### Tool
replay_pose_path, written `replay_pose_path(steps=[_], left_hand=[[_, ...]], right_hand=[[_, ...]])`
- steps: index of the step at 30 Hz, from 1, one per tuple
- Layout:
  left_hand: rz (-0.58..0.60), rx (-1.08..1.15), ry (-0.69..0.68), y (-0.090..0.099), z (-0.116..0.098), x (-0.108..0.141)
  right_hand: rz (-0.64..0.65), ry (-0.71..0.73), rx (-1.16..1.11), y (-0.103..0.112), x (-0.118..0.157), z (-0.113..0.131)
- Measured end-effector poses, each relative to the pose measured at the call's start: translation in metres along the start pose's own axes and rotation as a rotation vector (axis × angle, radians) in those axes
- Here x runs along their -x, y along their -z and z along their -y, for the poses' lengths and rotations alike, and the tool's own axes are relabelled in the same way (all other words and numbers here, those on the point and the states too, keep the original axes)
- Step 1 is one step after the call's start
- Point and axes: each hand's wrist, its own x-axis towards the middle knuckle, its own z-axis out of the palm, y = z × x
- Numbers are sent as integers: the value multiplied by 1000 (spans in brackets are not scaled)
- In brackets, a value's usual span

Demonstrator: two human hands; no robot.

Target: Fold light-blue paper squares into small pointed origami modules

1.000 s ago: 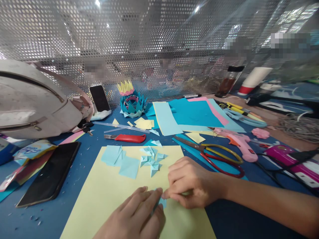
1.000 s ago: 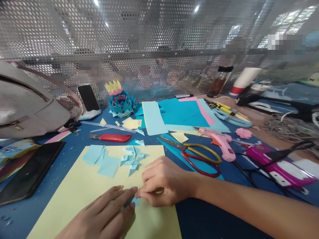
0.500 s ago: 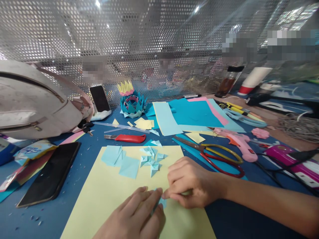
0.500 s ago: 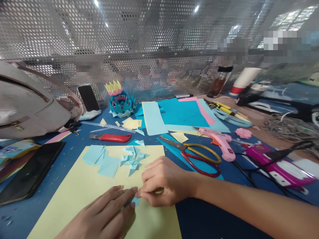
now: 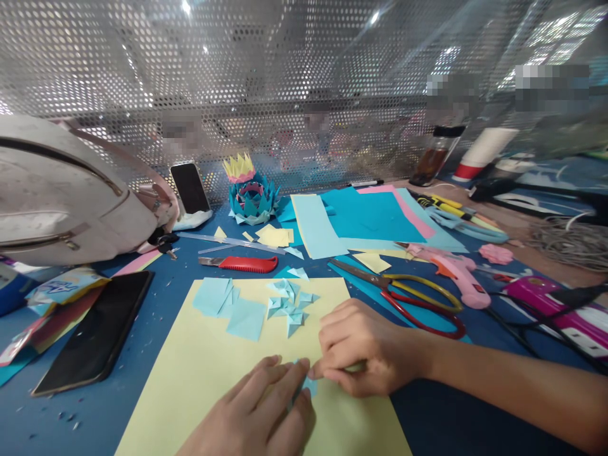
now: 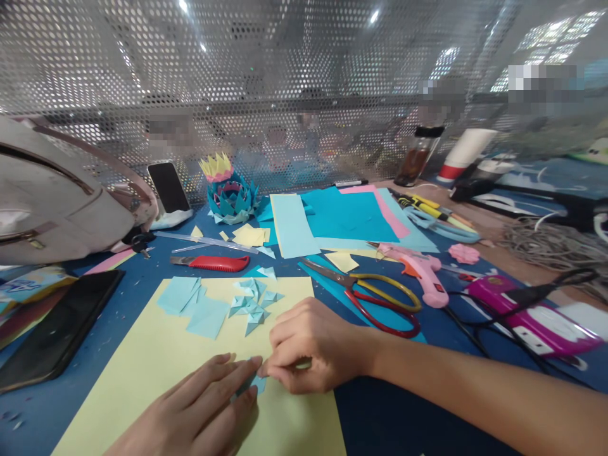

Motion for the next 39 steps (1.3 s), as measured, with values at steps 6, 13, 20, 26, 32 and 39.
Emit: replay_pose_path(steps=[6,13,20,26,32,39], left_hand=[[-15,-2,10,0,-1,0],[-20,-16,21,-1,-2,-1],[-22,-29,12,0,-1,-2],[-6,-26,-6,4,-1,-3],[11,-46,-19,2,-1,-2],[44,-27,-4,5,-2,-3]], right_hand=[[12,-1,2,0,0,1],[21,-5,16,0,0,1],[33,20,103,0,0,4],[35,41,222,-1,-3,7],[33,78,349,-4,-1,9],[58,29,434,-6,-1,14]])
